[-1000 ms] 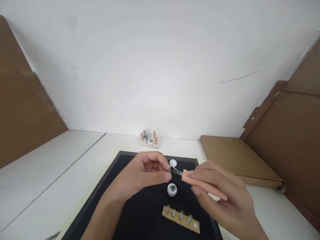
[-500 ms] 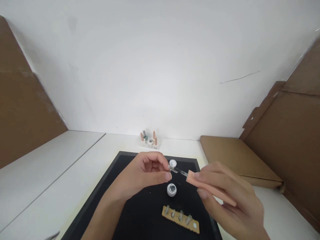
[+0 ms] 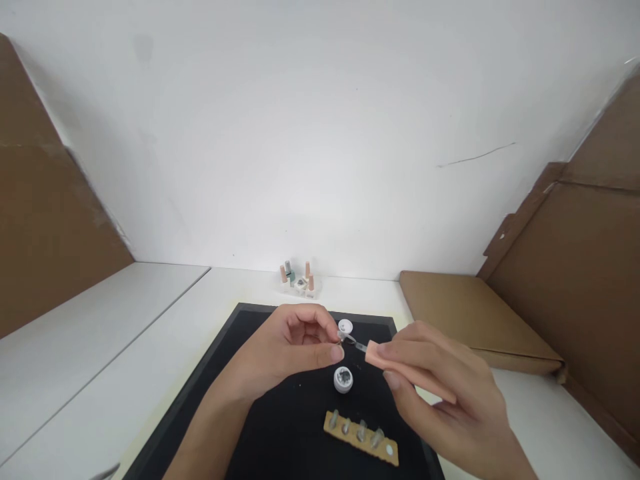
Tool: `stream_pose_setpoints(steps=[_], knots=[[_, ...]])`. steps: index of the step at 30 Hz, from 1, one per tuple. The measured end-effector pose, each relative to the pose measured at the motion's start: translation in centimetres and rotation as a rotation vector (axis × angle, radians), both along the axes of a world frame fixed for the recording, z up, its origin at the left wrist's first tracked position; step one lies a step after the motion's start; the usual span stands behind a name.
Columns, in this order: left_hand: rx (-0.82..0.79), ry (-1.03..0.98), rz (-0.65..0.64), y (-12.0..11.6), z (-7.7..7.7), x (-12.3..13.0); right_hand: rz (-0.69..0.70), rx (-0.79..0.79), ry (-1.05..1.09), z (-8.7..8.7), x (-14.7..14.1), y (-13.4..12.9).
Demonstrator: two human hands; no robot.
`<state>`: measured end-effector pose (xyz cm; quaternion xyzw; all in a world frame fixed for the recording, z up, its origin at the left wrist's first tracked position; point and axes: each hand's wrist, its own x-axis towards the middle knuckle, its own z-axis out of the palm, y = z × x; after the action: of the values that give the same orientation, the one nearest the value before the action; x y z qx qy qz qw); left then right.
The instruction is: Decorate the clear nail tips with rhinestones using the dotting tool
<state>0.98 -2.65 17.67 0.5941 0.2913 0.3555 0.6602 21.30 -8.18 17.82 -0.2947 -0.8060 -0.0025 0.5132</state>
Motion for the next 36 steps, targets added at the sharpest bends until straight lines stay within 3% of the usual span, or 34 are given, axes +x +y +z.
stream_pose_setpoints(steps=[16,19,24,30,36], knots=[[0.047,0.029,0.015,0.1,0.2,-0.3,-0.06,-0.062,-0.062,-0.1,1.0,0.1],[0.032,0.025,0.027,0.1,0.2,-0.3,-0.08,-0.237,-0.119,-0.1,1.4,0.5],[0.024,0.035,0.036,0.0,0.2,-0.4,-0.156,-0.672,-0.364,-1.3,2.1,3.1],[0.013,0.007,0.034,0.0,0.3,-0.3,-0.021,-0.894,-0.531,-5.0,2.6,7.6],[0.017,0.0,0.04,0.1,0.3,-0.3,0.074,-1.09,-0.715,-7.1,2.1,8.9]])
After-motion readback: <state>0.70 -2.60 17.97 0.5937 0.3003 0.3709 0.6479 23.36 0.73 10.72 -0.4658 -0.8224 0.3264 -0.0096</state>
